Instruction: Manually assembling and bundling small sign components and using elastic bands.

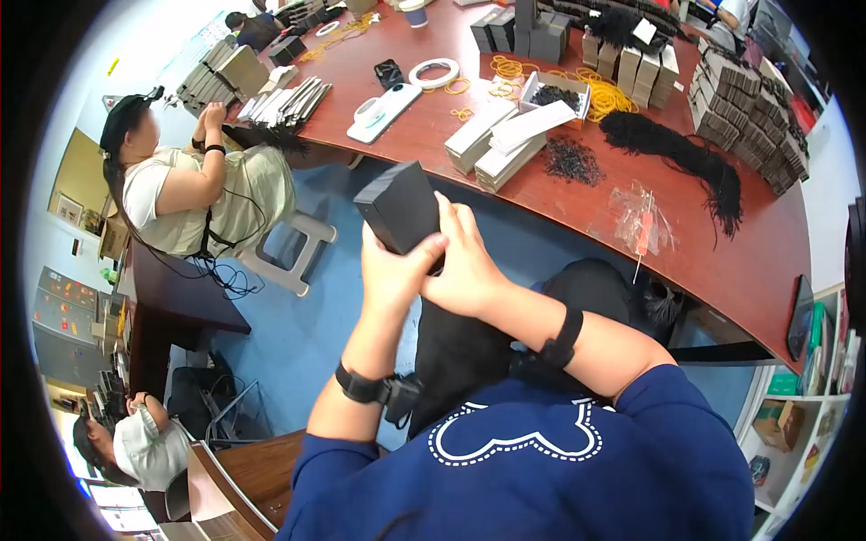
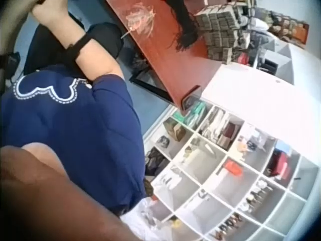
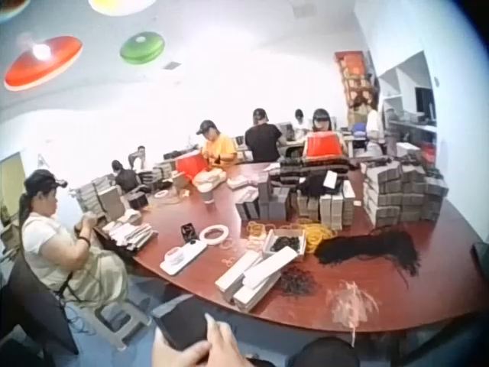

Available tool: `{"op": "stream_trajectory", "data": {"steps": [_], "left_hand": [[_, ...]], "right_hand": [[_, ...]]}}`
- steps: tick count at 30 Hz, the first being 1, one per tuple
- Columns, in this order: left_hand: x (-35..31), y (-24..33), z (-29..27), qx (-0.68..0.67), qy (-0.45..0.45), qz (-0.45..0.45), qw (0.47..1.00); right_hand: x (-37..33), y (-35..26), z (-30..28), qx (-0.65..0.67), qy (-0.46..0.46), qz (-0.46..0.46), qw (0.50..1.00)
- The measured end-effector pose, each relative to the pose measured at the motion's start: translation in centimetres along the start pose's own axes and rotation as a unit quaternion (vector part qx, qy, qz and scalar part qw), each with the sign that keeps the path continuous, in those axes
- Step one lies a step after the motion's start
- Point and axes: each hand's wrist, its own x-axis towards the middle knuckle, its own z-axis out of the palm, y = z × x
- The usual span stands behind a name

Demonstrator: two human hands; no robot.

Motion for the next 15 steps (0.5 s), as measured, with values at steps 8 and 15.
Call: {"op": "stream_trajectory", "data": {"steps": [8, 15], "left_hand": [[14.6, 1.7, -3.0, 0.297, -0.067, 0.011, 0.952], [19.9, 4.8, 0.1, 0.467, -0.197, -0.018, 0.862]], "right_hand": [[9.2, 2.1, 3.2, 0.456, 0.067, 0.183, 0.868], [13.2, 2.9, 4.6, 0.492, 0.139, 0.314, 0.8]]}}
